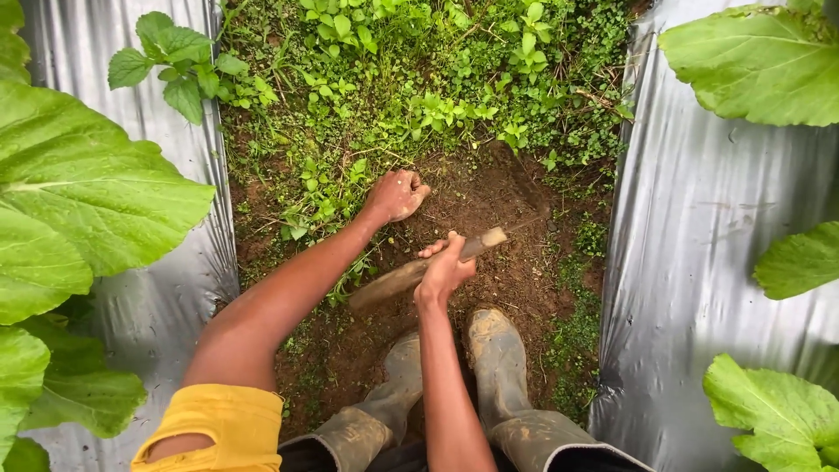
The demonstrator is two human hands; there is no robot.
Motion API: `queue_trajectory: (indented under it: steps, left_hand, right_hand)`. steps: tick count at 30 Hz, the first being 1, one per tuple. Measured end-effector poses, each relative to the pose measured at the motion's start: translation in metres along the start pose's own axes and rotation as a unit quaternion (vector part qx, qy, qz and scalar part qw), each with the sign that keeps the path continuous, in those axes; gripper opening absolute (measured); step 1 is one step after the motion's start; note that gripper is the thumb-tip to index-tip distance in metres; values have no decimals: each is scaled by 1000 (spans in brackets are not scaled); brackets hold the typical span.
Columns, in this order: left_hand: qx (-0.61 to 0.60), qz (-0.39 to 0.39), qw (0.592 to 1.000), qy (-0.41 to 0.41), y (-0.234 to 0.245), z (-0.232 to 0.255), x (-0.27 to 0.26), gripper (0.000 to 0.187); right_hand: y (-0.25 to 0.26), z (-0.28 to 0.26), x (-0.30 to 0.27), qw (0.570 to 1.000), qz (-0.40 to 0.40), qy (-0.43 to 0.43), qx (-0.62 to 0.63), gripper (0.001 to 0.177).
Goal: The person uses a hoe to loosen the soil and remove weeds from a garden bed. They repeatedly strike the ground with the tool and pull out the uprooted vegetation by hand, clearing the area between rows of leafy green plants.
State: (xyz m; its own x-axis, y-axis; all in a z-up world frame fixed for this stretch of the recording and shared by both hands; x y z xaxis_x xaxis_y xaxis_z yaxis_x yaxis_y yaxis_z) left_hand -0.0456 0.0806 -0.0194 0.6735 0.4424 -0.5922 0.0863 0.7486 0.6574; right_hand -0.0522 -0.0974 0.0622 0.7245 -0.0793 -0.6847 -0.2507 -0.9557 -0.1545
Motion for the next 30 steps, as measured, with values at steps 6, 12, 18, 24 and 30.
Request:
queue_trajectory:
  steps: [6, 12, 18, 24, 30]
  left_hand:
    - [14, 14, 999, 27, -5, -4, 10, 32]
    - [-4, 12, 999, 30, -10, -9, 4, 37]
    - [-4, 1, 1000, 20, -7, -4, 3, 36]
    - [-37, 42, 998, 14, 0, 0, -12, 30]
    - [-17, 61, 998, -8, 1, 7, -21, 27]
  right_hand:
    - [11, 50, -8, 984, -55, -119, -117, 15]
    - [0, 10, -2, 999, -16, -23, -22, 11]
    - [20, 49, -18, 990, -21, -92, -105, 15]
    - [6, 18, -20, 996, -32, -46, -64, 10]
    - [19, 32, -20, 996, -2, -31, -90, 12]
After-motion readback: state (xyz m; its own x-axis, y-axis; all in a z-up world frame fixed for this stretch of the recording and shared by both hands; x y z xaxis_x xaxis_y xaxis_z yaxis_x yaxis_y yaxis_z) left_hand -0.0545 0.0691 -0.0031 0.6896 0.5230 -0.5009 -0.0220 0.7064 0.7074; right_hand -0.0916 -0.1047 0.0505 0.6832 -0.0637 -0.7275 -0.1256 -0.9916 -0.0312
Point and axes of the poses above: each hand's wrist, its own x-axis towards the middle knuckle, its own y-axis out of the back of the hand, z = x × y, the point moved 5 cm from there along x, towards the middle knuckle, and after that the axes turned 9 degrees about x, right-handed, at the moved point
